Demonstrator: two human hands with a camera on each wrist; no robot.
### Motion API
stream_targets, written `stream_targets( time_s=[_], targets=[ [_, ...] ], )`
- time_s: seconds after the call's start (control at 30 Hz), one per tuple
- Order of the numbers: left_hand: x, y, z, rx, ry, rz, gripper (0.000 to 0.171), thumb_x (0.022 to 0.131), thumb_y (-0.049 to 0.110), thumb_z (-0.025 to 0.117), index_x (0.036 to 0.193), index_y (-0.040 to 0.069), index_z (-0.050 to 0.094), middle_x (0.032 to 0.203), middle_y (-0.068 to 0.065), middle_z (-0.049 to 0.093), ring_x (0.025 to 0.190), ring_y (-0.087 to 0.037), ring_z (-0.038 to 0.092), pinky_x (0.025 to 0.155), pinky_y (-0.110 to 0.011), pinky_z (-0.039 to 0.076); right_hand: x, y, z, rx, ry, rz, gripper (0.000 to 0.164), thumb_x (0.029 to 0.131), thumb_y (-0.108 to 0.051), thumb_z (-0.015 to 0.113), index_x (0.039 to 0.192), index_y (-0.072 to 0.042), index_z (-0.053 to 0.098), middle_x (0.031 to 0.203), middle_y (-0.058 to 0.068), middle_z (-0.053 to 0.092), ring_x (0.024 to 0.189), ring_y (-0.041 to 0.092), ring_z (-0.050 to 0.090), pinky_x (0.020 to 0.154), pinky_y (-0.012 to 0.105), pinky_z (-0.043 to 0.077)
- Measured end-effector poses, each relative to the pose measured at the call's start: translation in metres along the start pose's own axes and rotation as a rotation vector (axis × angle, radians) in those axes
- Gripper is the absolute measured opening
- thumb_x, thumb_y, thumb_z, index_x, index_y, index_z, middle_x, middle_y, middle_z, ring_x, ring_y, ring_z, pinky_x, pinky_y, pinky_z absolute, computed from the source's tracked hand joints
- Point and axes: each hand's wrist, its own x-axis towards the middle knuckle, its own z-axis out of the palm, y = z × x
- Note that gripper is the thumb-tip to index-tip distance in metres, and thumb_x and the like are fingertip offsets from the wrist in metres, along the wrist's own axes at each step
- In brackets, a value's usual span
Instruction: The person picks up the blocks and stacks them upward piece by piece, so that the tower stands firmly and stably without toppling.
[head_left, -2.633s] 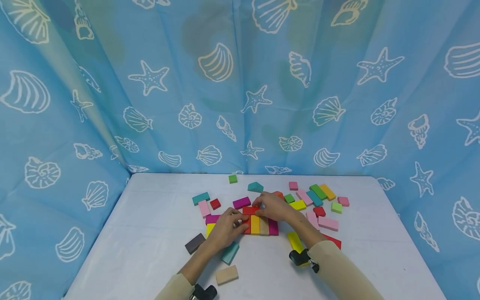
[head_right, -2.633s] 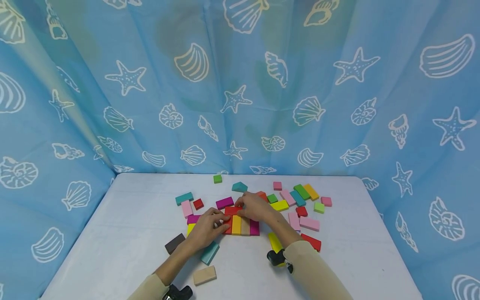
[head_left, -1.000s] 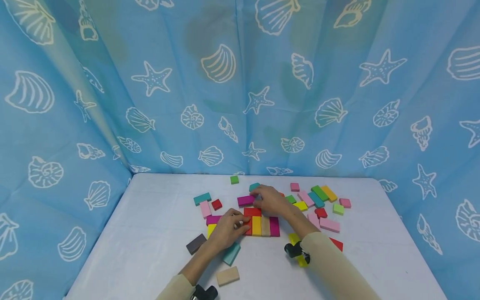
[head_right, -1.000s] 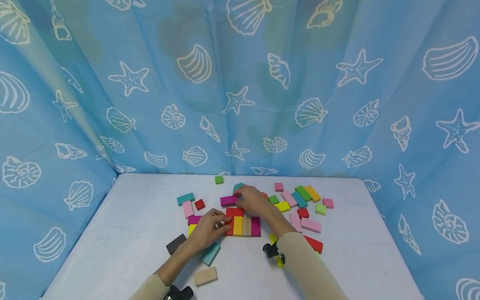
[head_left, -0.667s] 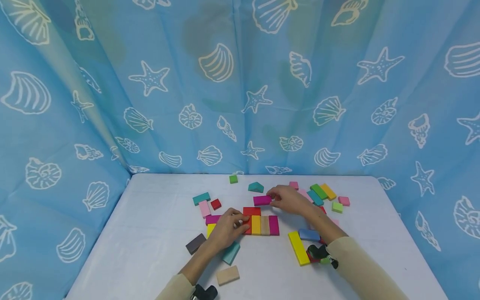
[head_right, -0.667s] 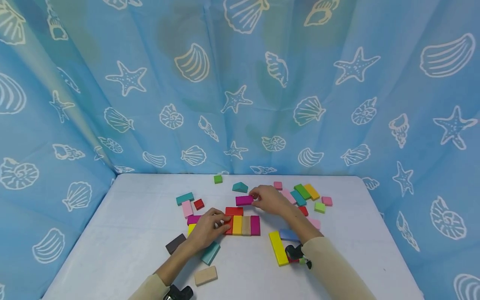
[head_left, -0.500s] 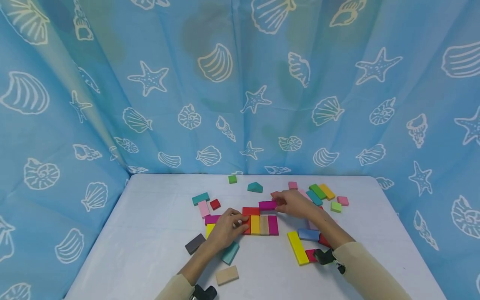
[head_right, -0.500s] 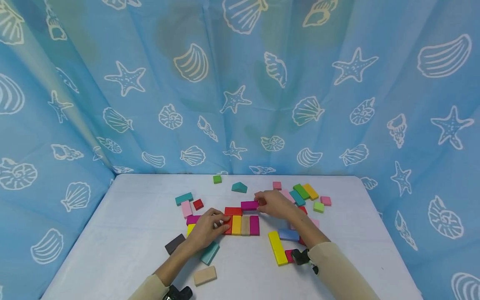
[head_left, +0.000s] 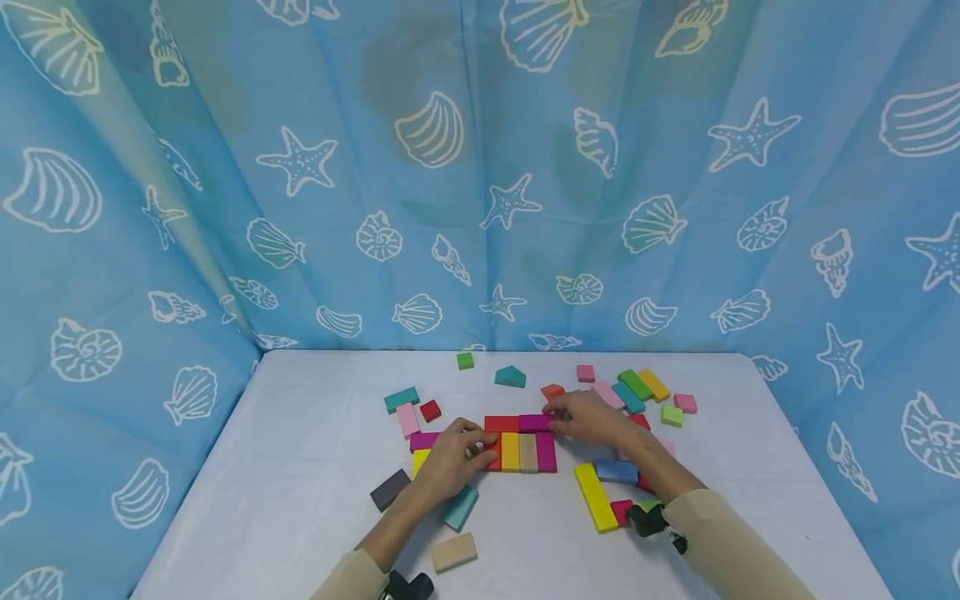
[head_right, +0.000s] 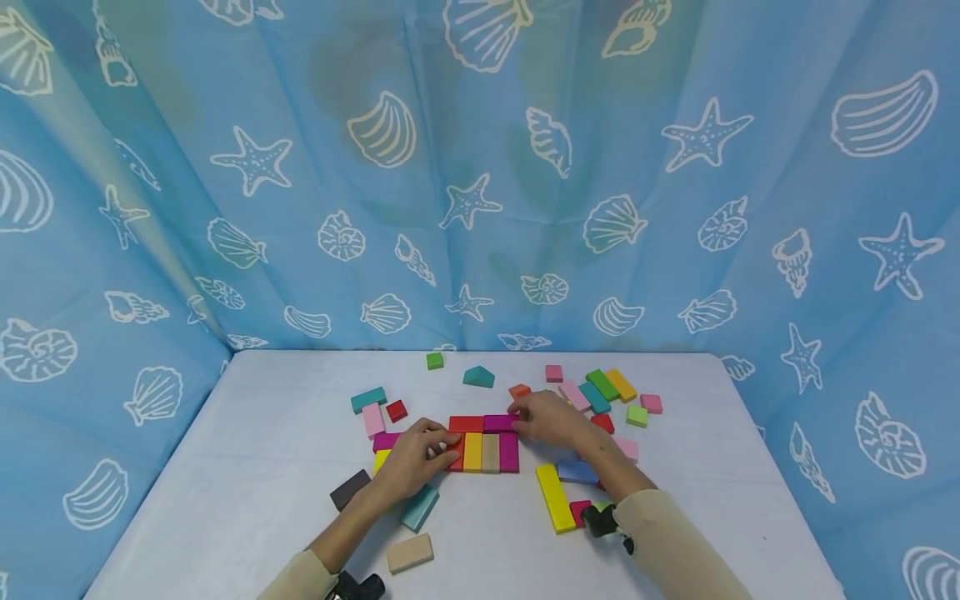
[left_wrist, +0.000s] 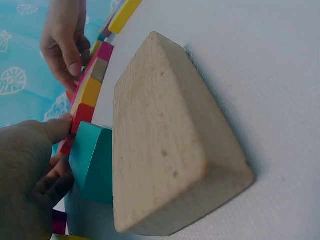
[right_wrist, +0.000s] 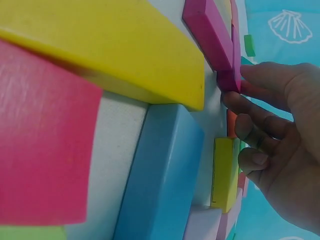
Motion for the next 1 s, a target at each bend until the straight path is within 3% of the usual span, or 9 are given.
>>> stream_targets(
  time_s=[0.8, 1.0],
  targets=[
    [-0.0001, -0.0006, -0.0002, -0.008, 0.004, 0.006, 0.037, 0.092, 0.031, 0.075, 0.128, 0.022, 0.071, 0.12, 0.0, 0.057, 0.095, -0.009, 0.06, 0.075, -0.015, 0.052, 0.0017, 0.0028, 0.0054, 0.034, -0.017, -0.013, 0.033, 0.09, -0.02, 0.077, 0.122, -0.021, 0.07, 0.098, -0.008, 0.064, 0.094, 0.011, 0.058, 0.086, 0.032, 0.056],
    [0.0003, -0.0012, -0.0012, -0.013, 0.002, 0.022, 0.037, 0.092, 0.03, 0.075, 0.128, 0.021, 0.071, 0.12, -0.001, 0.057, 0.094, -0.009, 0.059, 0.075, -0.015, 0.052, 0.0, 0.0027, -0.0007, 0.014, -0.005, -0.02, 0.036, 0.092, -0.021, 0.074, 0.128, -0.02, 0.067, 0.1, -0.008, 0.064, 0.095, 0.012, 0.058, 0.083, 0.03, 0.055]
  ],
)
